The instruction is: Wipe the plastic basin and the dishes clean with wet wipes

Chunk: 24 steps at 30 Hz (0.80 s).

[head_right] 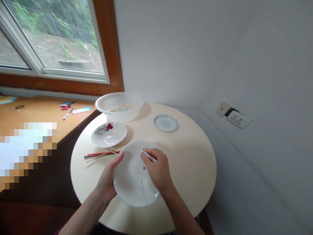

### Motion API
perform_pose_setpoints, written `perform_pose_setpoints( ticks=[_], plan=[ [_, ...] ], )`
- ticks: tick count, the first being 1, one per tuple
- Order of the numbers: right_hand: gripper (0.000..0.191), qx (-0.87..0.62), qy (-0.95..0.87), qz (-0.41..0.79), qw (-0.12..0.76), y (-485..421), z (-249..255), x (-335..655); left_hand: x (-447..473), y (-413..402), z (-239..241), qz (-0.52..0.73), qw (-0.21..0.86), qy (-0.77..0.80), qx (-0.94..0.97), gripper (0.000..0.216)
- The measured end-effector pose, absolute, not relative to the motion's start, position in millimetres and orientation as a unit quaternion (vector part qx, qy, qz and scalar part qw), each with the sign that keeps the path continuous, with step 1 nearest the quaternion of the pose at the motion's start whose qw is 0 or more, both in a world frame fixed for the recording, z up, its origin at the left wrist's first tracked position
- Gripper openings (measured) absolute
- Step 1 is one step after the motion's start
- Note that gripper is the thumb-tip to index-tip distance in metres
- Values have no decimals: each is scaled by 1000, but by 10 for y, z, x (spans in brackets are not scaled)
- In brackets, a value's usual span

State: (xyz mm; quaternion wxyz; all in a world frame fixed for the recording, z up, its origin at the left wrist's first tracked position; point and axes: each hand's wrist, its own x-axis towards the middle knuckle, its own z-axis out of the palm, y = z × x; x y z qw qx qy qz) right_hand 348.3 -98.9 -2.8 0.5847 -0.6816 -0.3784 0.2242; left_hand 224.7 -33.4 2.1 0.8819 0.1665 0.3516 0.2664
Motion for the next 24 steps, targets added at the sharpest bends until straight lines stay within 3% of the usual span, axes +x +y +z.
perform_pose_setpoints(
  ticks=[3,6,12,18,24],
  plan=[
    [13,-734,-437,26,519,-919,-19,3566,2251,-356,29,264,872,374,175,39],
    [15,-745,-483,-40,458,-819,-10,3538,2264,-384,12,265,864,377,203,34],
    [18,-699,-575,-31,424,-725,-56,3350,2245,-421,-60,296,832,378,277,43],
    [12,-726,-479,-40,493,-745,-108,3361,2228,-464,-71,300,834,346,306,57],
    [12,-702,-497,-12,510,-711,-116,3274,2205,-512,-69,325,821,352,309,59]
  ],
)
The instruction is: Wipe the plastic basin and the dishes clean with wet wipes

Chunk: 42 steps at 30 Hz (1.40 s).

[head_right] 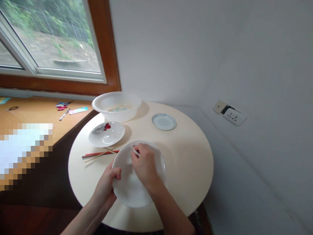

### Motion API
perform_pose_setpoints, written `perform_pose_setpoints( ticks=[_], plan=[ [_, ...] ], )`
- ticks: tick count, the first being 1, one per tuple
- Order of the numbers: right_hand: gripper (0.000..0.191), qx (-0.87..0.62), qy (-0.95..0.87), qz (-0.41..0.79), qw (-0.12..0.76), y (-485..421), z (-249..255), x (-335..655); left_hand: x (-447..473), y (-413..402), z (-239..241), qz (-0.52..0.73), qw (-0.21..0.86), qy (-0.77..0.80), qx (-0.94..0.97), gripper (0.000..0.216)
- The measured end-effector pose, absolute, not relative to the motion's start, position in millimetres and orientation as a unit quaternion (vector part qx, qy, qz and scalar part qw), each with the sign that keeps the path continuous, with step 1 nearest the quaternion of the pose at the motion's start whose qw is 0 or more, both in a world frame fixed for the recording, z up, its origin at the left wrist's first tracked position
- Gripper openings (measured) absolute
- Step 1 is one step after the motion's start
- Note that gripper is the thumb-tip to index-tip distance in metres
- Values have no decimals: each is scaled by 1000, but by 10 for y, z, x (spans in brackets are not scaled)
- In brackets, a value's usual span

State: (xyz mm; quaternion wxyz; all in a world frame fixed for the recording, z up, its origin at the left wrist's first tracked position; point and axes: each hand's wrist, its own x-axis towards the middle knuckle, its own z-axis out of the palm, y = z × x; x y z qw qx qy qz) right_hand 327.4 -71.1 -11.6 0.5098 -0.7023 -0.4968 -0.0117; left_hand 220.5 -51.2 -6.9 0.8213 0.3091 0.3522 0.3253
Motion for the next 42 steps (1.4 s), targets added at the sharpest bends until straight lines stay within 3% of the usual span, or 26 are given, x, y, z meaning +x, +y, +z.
perform_pose_setpoints(
  ticks=[6,14,22,37,42],
  plan=[
    [13,-682,-493,50,539,-711,-88,3235,2176,-516,-56,341,803,363,326,62],
    [13,-658,-537,17,527,-764,-34,3180,2189,-531,-74,332,806,364,329,72],
    [30,-599,-677,-179,389,-834,-32,3309,2172,-513,-60,327,801,362,347,73],
    [22,-710,-524,-166,439,-890,-207,3572,2182,-583,-98,347,770,351,404,73],
    [29,-644,-606,-145,444,-818,-123,3369,2209,-572,-116,343,764,359,412,72]
  ],
)
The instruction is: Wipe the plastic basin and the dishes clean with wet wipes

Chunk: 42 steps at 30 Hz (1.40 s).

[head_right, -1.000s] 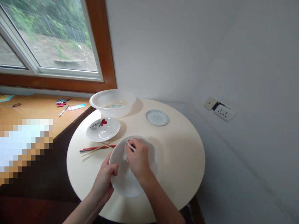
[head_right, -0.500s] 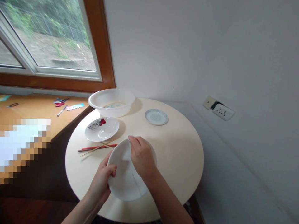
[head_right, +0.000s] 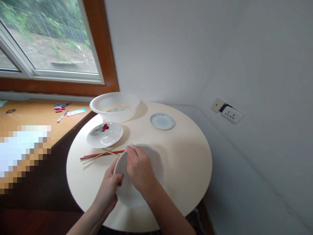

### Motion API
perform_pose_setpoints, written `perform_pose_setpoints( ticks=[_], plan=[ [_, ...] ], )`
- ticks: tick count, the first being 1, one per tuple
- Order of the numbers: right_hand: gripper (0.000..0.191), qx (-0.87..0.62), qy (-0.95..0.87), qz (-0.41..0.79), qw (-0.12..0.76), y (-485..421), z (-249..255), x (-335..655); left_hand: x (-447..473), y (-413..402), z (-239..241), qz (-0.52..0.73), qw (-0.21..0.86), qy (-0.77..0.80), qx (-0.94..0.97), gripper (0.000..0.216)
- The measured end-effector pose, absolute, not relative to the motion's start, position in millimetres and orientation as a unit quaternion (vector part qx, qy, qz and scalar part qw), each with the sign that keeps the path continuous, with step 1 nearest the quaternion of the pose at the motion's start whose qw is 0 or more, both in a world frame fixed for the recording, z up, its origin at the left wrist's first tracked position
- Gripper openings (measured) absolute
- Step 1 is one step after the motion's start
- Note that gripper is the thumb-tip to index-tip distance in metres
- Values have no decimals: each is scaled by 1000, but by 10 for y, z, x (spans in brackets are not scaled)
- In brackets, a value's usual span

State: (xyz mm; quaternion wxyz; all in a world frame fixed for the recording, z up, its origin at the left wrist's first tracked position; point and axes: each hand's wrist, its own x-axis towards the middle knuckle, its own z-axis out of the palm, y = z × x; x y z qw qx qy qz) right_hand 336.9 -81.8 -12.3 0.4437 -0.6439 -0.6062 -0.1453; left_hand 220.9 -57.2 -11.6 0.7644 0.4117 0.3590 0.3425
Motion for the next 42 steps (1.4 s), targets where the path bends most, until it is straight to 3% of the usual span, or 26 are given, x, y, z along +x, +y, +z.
perform_pose_setpoints(
  ticks=[7,10,13,17,19,22,26,28,30,35,42],
  plan=[
    [20,-709,-492,-86,498,-919,-232,3696,2147,-586,-51,365,750,360,419,71],
    [15,-699,-361,63,615,-982,-232,3761,2119,-572,-75,365,754,374,397,73],
    [19,-590,-232,261,728,-1045,-174,3775,2071,-528,-88,368,767,380,363,71],
    [23,-470,-216,384,765,-1146,-113,3788,2015,-461,-43,355,792,381,318,60],
    [23,-495,-251,359,750,-1186,-76,3788,2007,-446,-6,351,802,377,302,56],
    [14,-603,-403,208,656,-1201,43,3785,2020,-445,47,354,813,360,290,52],
    [25,-658,-668,-69,341,-1149,231,3792,2044,-435,97,363,810,343,307,49],
    [29,-666,-708,-134,192,-1139,252,3793,2043,-412,110,381,800,341,315,49],
    [30,-666,-720,-156,115,-1165,198,3785,2033,-380,116,409,784,344,315,49],
    [33,-678,-709,-119,153,-1322,-156,3608,2032,-327,111,443,760,347,323,53],
    [26,-687,-634,88,344,-1388,-283,2931,2096,-326,33,482,749,330,313,43]
  ],
)
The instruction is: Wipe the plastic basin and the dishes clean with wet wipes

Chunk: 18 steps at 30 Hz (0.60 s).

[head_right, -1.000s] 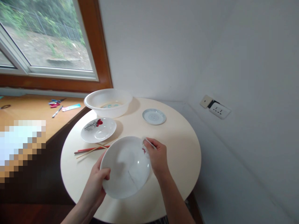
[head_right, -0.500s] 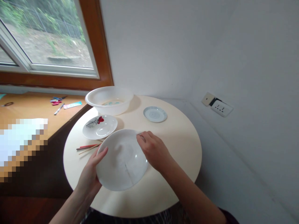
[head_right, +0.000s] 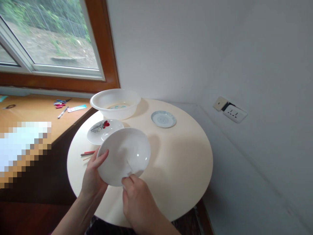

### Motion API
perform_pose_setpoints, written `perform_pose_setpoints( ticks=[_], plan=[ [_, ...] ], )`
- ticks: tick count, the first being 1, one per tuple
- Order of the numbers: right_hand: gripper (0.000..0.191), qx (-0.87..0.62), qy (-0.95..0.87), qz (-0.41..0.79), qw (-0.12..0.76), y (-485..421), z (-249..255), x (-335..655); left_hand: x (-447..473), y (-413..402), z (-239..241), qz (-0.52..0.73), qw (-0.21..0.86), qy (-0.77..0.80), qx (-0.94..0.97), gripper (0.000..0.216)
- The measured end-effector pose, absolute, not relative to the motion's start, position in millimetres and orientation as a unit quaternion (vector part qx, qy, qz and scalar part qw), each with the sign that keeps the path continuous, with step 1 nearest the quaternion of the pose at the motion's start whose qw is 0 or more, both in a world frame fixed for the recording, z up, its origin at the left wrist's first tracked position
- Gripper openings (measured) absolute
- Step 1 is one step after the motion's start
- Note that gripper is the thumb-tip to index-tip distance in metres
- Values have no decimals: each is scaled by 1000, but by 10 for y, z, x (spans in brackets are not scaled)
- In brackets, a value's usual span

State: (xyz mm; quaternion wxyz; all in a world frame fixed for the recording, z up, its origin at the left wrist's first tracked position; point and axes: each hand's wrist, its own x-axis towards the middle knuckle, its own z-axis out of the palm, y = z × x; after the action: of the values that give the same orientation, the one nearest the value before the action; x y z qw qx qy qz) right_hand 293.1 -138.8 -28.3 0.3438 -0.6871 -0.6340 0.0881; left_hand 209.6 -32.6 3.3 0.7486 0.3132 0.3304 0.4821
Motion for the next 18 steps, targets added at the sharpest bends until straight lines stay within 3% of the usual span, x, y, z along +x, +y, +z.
perform_pose_setpoints(
  ticks=[2,7,13,18],
  plan=[
    [25,-675,-635,107,360,-1355,-212,2898,2090,-327,28,485,749,339,297,42],
    [29,-721,-621,39,306,-1238,-141,3018,2085,-364,61,499,743,339,289,46],
    [27,-670,-601,115,420,-1244,-163,2876,2120,-406,33,492,759,333,267,36],
    [25,-684,-625,86,366,-1331,-152,2943,2114,-374,46,503,753,332,265,40]
  ],
)
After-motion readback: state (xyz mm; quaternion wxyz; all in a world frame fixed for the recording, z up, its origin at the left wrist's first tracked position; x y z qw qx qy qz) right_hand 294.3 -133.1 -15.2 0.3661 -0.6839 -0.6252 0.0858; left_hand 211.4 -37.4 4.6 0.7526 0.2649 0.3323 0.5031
